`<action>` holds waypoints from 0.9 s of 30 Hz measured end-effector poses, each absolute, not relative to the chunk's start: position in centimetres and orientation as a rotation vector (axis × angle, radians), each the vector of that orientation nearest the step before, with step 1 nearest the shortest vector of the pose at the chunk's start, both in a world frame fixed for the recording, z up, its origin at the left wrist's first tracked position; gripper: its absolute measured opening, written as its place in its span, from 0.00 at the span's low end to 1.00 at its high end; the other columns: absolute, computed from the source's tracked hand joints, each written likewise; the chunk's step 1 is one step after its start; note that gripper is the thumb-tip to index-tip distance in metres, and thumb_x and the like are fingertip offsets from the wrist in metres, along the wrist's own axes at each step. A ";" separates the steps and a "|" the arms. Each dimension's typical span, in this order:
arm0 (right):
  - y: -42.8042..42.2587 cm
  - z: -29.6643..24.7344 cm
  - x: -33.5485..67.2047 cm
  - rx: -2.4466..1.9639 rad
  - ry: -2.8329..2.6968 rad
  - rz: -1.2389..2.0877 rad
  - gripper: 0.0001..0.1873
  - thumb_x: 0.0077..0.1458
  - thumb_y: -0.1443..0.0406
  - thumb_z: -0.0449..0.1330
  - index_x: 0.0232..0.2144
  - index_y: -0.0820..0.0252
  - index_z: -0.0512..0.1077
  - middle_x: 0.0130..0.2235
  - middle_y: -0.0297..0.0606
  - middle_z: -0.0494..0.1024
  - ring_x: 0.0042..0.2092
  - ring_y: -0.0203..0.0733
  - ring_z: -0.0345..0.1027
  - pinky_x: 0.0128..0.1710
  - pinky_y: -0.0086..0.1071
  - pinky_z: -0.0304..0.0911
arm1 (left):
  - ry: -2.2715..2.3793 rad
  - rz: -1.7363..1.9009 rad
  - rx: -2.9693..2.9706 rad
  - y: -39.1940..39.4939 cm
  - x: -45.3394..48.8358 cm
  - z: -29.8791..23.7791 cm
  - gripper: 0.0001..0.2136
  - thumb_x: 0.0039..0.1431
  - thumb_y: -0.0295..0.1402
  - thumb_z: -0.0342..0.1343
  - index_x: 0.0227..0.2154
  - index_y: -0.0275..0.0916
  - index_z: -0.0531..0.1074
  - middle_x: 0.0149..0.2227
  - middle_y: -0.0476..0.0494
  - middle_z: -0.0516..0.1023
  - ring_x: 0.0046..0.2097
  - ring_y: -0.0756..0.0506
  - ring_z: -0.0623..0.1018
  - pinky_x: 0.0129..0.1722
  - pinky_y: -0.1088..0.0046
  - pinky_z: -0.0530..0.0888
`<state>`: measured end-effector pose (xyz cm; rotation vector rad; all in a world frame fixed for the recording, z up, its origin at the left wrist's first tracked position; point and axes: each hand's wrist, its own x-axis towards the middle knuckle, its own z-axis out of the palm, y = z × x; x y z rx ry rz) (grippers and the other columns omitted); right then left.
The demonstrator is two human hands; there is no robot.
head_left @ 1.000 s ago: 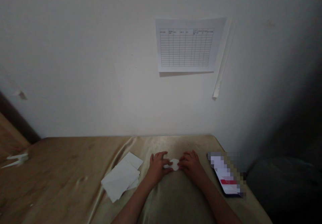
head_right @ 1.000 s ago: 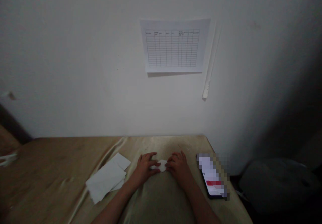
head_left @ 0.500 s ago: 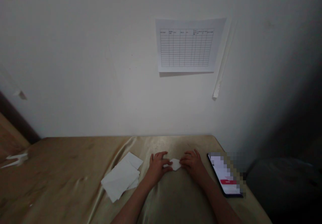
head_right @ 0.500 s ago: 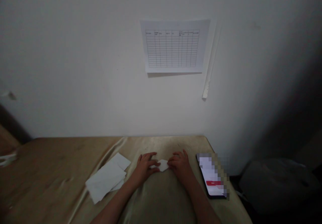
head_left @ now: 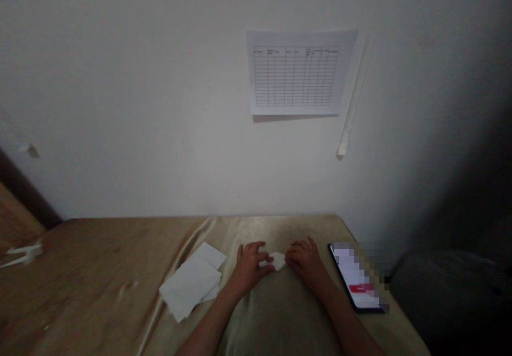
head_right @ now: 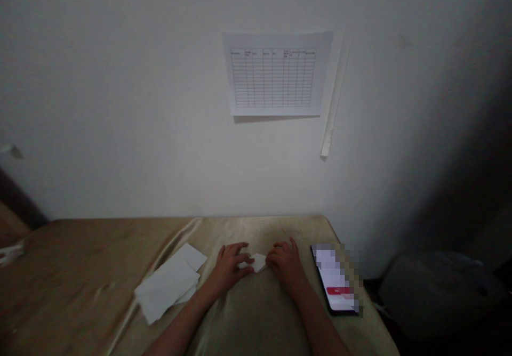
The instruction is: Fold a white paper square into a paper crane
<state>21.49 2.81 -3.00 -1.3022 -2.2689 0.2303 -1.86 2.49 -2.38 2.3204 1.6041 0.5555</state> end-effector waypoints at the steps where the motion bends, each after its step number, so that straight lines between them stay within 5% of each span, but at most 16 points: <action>1: 2.8 -3.0 21.4 -1.304 -2.263 0.235 0.10 0.60 0.66 0.56 0.37 0.48 0.78 0.43 0.32 0.81 0.56 0.46 0.64 0.66 0.54 0.29 | 1.603 0.556 2.317 2.4 -1.8 -2.3 0.11 0.56 0.44 0.63 0.41 0.52 0.79 0.60 0.44 0.69 0.62 0.35 0.65 0.63 0.38 0.48; 7: 2.5 -3.1 20.9 -1.331 -2.223 0.235 0.10 0.61 0.67 0.54 0.38 0.51 0.76 0.43 0.33 0.80 0.56 0.45 0.63 0.66 0.52 0.31 | 1.590 0.605 2.329 2.3 -1.5 -1.8 0.15 0.50 0.43 0.67 0.42 0.53 0.77 0.60 0.45 0.70 0.62 0.35 0.65 0.63 0.38 0.49; 14: 2.0 -2.6 20.6 -1.332 -2.207 0.234 0.09 0.59 0.68 0.55 0.37 0.52 0.74 0.44 0.34 0.79 0.55 0.45 0.64 0.66 0.52 0.33 | 1.573 0.652 2.337 2.3 -1.2 -1.8 0.03 0.54 0.38 0.65 0.33 0.50 0.80 0.58 0.47 0.71 0.61 0.36 0.67 0.64 0.40 0.49; 27: 1.8 -3.1 19.5 -1.385 -2.189 0.272 0.05 0.56 0.63 0.63 0.36 0.47 0.77 0.44 0.32 0.76 0.53 0.44 0.63 0.65 0.50 0.35 | 1.550 0.663 2.304 2.5 -1.3 -2.2 0.04 0.53 0.35 0.66 0.32 0.51 0.81 0.58 0.47 0.71 0.61 0.36 0.66 0.63 0.40 0.50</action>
